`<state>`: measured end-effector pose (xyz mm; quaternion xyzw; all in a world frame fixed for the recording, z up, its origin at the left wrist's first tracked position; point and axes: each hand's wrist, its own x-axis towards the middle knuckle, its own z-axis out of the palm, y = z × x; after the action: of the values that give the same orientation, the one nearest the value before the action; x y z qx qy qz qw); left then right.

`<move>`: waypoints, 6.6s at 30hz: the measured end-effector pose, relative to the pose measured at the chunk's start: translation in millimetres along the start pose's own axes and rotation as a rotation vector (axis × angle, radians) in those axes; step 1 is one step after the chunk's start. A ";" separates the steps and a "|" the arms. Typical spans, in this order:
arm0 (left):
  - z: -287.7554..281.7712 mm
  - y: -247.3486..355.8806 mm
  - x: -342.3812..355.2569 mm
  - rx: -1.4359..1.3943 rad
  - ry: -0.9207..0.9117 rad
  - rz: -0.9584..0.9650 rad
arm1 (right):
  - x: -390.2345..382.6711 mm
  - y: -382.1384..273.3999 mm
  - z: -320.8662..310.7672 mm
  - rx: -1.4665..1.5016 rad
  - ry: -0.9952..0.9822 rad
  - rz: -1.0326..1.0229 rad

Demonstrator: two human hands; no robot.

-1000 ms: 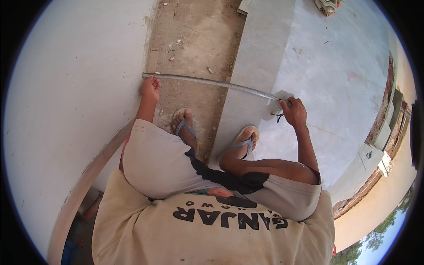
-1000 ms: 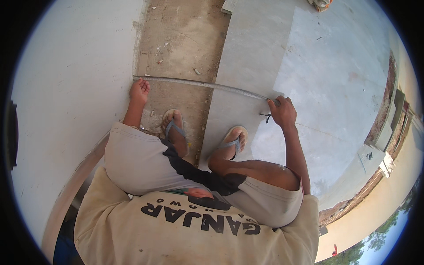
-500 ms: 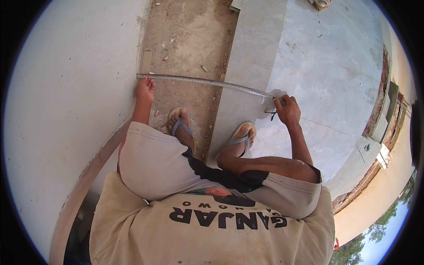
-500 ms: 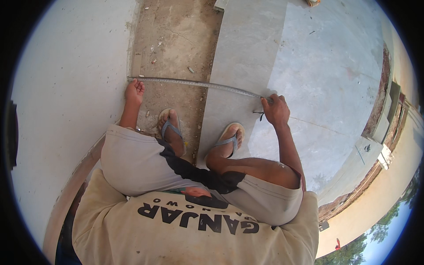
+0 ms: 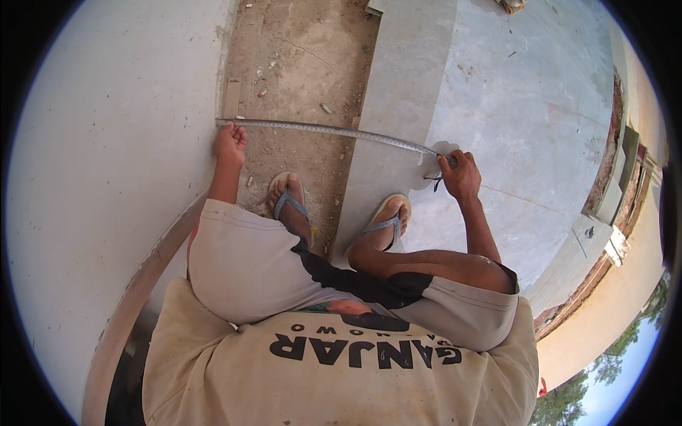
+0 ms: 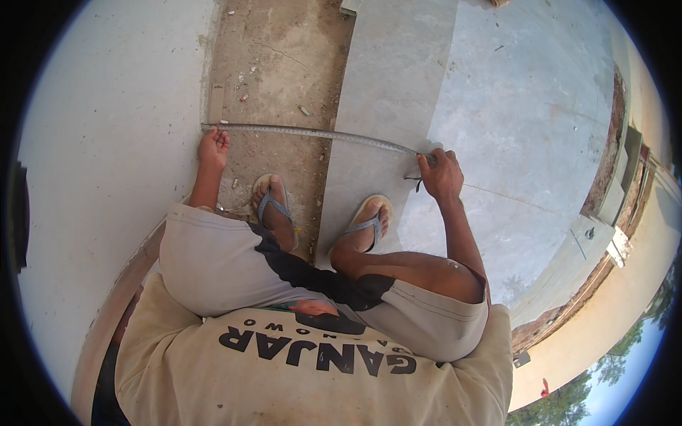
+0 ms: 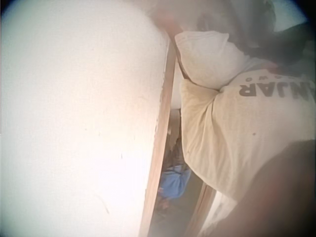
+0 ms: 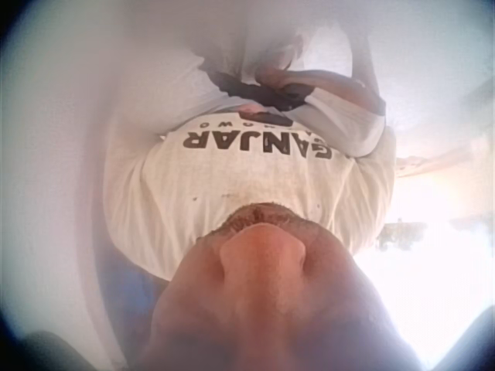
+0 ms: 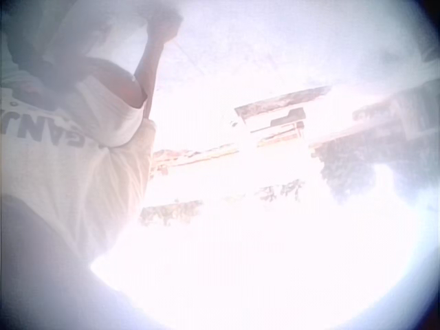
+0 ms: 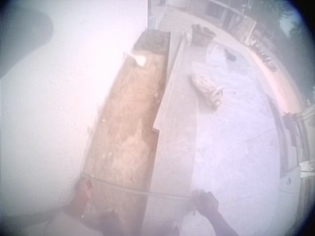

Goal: The person measures and marks a large ceramic tile using a tape measure and a pencil. They then carry the tile with a coworker to a manual tile cutter, position it, and score the surface. The person snaps the tile along the scored line and measures the resulting piece.

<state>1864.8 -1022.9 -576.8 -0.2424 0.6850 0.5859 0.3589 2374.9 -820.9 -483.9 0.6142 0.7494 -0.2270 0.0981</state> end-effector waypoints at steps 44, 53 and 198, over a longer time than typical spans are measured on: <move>-5.4 0.4 -9.9 0.139 -0.117 0.031 | -5.3 -3.2 6.1 0.020 0.070 -0.032; -1.6 1.1 -16.0 0.141 -0.102 0.031 | -4.5 -2.0 6.7 -0.014 0.094 -0.074; 203.6 218.1 -353.1 0.129 -0.217 0.004 | -217.4 32.5 -454.4 0.343 -0.477 0.433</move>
<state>1963.7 -812.5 -177.2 -0.1527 0.6788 0.5642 0.4445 2515.4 -797.5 0.4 0.6959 0.5092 -0.4603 0.2112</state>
